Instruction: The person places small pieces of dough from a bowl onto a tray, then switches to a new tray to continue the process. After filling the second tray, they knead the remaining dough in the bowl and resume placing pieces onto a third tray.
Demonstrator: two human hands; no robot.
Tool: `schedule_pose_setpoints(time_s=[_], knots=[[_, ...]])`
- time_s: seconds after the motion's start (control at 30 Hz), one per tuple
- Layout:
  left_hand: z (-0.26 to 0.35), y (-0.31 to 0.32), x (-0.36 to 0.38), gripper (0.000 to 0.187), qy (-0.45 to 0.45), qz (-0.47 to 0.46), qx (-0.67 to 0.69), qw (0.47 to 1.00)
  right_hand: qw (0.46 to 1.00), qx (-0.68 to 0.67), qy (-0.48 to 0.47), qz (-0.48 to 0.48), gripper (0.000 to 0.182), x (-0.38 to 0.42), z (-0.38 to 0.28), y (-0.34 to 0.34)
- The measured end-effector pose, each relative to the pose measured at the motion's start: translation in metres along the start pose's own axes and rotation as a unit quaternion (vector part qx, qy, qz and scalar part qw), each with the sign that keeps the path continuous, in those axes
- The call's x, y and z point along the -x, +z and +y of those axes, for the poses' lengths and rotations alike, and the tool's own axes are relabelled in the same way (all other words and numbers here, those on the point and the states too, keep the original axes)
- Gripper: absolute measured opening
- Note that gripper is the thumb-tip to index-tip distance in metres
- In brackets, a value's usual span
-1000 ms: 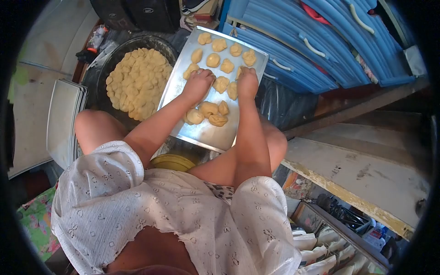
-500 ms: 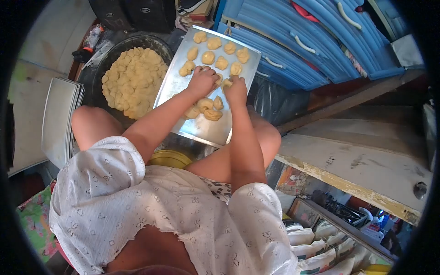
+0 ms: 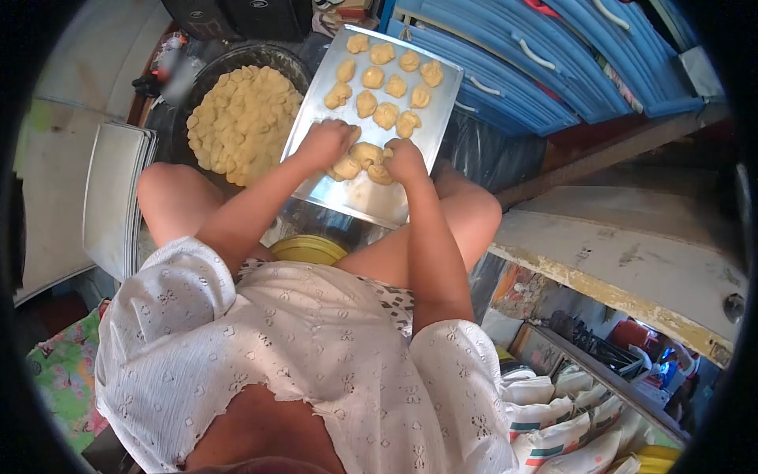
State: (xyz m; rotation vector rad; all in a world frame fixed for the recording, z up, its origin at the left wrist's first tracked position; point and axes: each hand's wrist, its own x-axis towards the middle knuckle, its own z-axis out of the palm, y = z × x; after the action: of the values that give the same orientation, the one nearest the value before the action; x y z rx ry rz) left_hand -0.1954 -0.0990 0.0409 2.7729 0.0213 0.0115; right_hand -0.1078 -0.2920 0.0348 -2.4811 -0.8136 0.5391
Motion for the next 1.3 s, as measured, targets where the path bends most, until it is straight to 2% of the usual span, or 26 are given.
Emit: schedule_pose_setpoints(time_s=[0.03,0.1,0.17,0.23,0.27,0.3,0.37,0.4,0.47,0.5,0.57,0.63,0.7,0.73,0.8,0.83,0.9,0.93,1.0,1.03,1.1,1.13,1.23,1.3], knots=[[-0.002,0.007,0.012,0.022,0.001,-0.001,-0.003,1.000,0.999,0.014,-0.009,-0.041,0.033,0.000,-0.003,-0.003],[-0.005,0.011,0.029,0.024,-0.017,0.076,0.060,0.995,0.998,-0.013,0.007,-0.057,0.031,0.006,-0.010,-0.014],[-0.009,0.004,0.035,0.022,-0.031,0.058,0.077,0.995,0.997,-0.036,0.022,-0.072,0.029,0.005,-0.016,-0.017],[-0.007,-0.009,0.040,0.019,-0.110,0.045,0.163,0.979,0.982,-0.091,0.031,0.163,0.030,0.003,-0.023,-0.017],[-0.015,-0.002,0.035,0.019,-0.129,0.065,0.159,0.977,0.965,-0.144,0.057,0.210,0.027,-0.005,-0.027,-0.017],[-0.018,-0.002,0.033,0.019,-0.127,0.065,0.160,0.977,0.965,-0.143,0.058,0.212,0.027,-0.012,-0.037,-0.016],[-0.022,-0.003,0.029,0.013,-0.147,0.158,0.236,0.947,0.889,-0.352,0.008,0.292,0.020,-0.022,-0.061,-0.007],[-0.025,0.001,0.026,0.012,-0.144,0.190,0.239,0.941,0.888,-0.353,0.009,0.296,0.020,-0.024,-0.062,0.007],[-0.027,0.000,0.023,0.012,-0.137,0.182,0.221,0.948,0.976,-0.105,0.051,0.184,0.015,-0.034,-0.057,0.036],[-0.029,0.001,0.023,0.012,-0.134,0.172,0.205,0.954,0.975,-0.107,0.051,0.187,0.015,-0.033,-0.061,0.037],[-0.037,0.000,0.022,0.014,-0.114,0.160,0.192,0.962,0.986,-0.044,0.101,0.125,0.015,-0.026,-0.068,0.040],[-0.047,0.006,0.023,0.017,-0.098,0.147,0.183,0.967,0.985,-0.063,0.099,0.124,0.021,-0.015,-0.065,0.040],[-0.054,0.008,0.020,0.022,-0.055,0.152,0.207,0.965,0.974,0.001,0.003,0.225,0.027,-0.001,-0.059,0.042],[-0.053,0.009,0.019,0.022,-0.056,0.148,0.210,0.965,0.975,0.002,0.008,0.222,0.027,0.002,-0.053,0.039],[-0.051,0.007,0.015,0.023,-0.036,0.142,0.192,0.970,0.997,-0.072,0.006,0.034,0.035,0.004,-0.042,0.030],[-0.048,0.006,0.014,0.023,-0.034,0.138,0.193,0.971,0.997,-0.073,0.009,0.035,0.035,0.005,-0.038,0.027],[-0.037,0.003,0.008,0.024,-0.047,0.172,0.139,0.974,0.975,-0.202,0.087,0.003,0.041,0.006,-0.034,0.022],[-0.031,0.001,0.005,0.024,-0.047,0.171,0.140,0.974,0.976,-0.201,0.088,0.004,0.041,0.006,-0.035,0.020],[-0.018,-0.002,0.000,0.027,0.046,0.224,0.004,0.973,0.913,-0.314,0.169,0.199,0.044,0.006,-0.036,0.019],[-0.014,-0.001,-0.003,0.027,0.043,0.222,0.005,0.974,0.913,-0.314,0.171,0.196,0.044,0.004,-0.035,0.021],[-0.008,-0.002,-0.013,0.028,0.124,0.105,0.030,0.986,0.928,-0.248,0.096,0.260,0.044,-0.002,-0.032,0.022],[-0.006,-0.003,-0.019,0.029,0.083,-0.031,0.009,0.996,0.963,-0.127,0.073,0.227,0.042,-0.001,-0.032,0.026],[0.001,-0.005,-0.026,0.030,0.038,-0.065,-0.045,0.996,0.972,-0.070,0.054,0.220,0.040,0.003,-0.037,0.038],[0.004,-0.008,-0.028,0.031,0.028,-0.054,-0.037,0.997,0.974,-0.067,0.076,0.204,0.038,0.002,-0.036,0.038]])
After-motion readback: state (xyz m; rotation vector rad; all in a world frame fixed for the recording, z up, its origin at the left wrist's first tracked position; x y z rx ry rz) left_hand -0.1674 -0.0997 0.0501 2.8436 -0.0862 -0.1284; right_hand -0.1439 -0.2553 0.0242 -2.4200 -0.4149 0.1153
